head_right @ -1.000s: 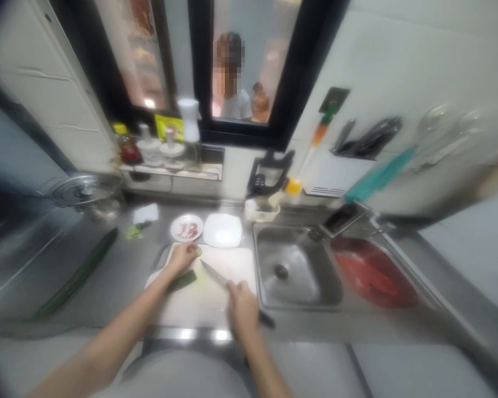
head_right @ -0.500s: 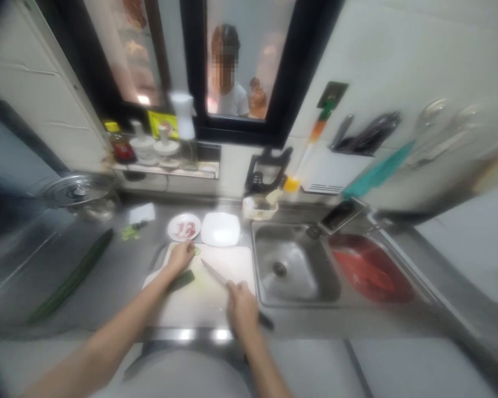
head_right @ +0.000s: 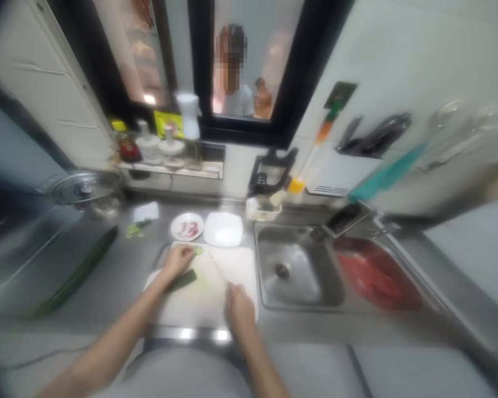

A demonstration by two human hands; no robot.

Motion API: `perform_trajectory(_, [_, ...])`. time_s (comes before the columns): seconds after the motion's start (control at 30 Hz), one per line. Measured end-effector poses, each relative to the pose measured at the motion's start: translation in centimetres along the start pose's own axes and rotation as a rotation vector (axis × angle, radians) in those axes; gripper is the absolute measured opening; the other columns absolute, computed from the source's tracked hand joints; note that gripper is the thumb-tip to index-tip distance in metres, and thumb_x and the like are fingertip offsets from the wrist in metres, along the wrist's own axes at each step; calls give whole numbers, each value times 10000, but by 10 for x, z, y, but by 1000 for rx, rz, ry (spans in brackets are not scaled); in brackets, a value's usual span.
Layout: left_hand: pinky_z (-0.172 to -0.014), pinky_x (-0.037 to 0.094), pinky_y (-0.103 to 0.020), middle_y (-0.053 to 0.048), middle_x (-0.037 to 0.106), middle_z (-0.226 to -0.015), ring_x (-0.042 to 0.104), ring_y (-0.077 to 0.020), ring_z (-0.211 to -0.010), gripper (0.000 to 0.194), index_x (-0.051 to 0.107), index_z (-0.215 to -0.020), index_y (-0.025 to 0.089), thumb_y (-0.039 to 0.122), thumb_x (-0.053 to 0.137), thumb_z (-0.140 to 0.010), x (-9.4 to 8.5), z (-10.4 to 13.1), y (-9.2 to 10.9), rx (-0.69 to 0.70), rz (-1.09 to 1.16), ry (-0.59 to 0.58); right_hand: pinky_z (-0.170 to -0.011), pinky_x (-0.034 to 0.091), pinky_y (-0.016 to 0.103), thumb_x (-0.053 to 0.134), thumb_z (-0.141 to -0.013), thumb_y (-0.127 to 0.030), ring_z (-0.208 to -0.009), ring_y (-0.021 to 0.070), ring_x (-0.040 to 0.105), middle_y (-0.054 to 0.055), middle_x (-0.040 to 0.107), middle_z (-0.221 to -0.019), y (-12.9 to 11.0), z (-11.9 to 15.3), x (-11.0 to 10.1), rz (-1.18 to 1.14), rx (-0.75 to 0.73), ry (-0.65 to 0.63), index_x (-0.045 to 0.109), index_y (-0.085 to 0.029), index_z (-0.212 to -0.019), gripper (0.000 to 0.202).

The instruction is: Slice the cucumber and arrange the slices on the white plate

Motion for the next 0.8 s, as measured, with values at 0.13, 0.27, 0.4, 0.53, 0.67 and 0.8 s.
perform_trajectory(0.13, [-782,426,-270,-36,693,-965,617,-185,-884,288,679,-1008,218,392,587,-798,-3,29,-8,45,30,-90,-776,388,227,314,-967,-205,-909,169,612,85,657,-983,2,-5,5,-47,10,-16,635,-157,-1085,345])
perform_trajectory(0.27, [-880,405,-299,-55,669,-1086,594,-221,-1020,417,647,-1102,245,458,654,-743,-5,58,-7,132,-41,-153,-809,375,227,323,-955,-180,-950,178,613,115,672,-1026,5,-11,13,-46,50,-52,637,-126,-1045,331])
perform_trajectory(0.4, [-922,375,-312,-48,647,-1161,574,-232,-1081,480,609,-1164,278,338,705,-698,-2,73,-6,142,-106,-203,-768,371,223,335,-948,-172,-924,179,619,110,685,-970,3,-14,21,-15,75,-105,635,-119,-978,306])
perform_trajectory(0.53, [-945,361,-317,-46,647,-1175,568,-226,-1101,492,599,-1184,286,187,655,-705,3,75,-8,115,-101,-208,-733,370,226,342,-945,-172,-903,173,621,96,690,-951,2,-15,22,1,87,-124,630,-138,-961,291])
perform_trajectory(0.67, [-942,369,-317,-58,654,-1162,566,-231,-1105,497,608,-1183,274,153,649,-703,5,74,-12,56,-53,-199,-727,374,231,330,-953,-182,-897,176,625,100,689,-954,3,-17,19,31,128,-156,621,-139,-954,294])
perform_trajectory(0.8, [-911,397,-305,-56,670,-1122,581,-227,-1071,496,618,-1171,258,176,688,-687,-1,74,-17,6,17,-129,-735,383,232,331,-951,-195,-925,183,631,117,691,-983,3,-20,16,18,130,-171,608,-132,-1028,294])
Point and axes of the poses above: each hand's wrist, its own z-axis away from the middle knuckle, its own x-axis out of the palm, y = z × x, the point moved 7 cm from there along -z, towards the middle knuckle
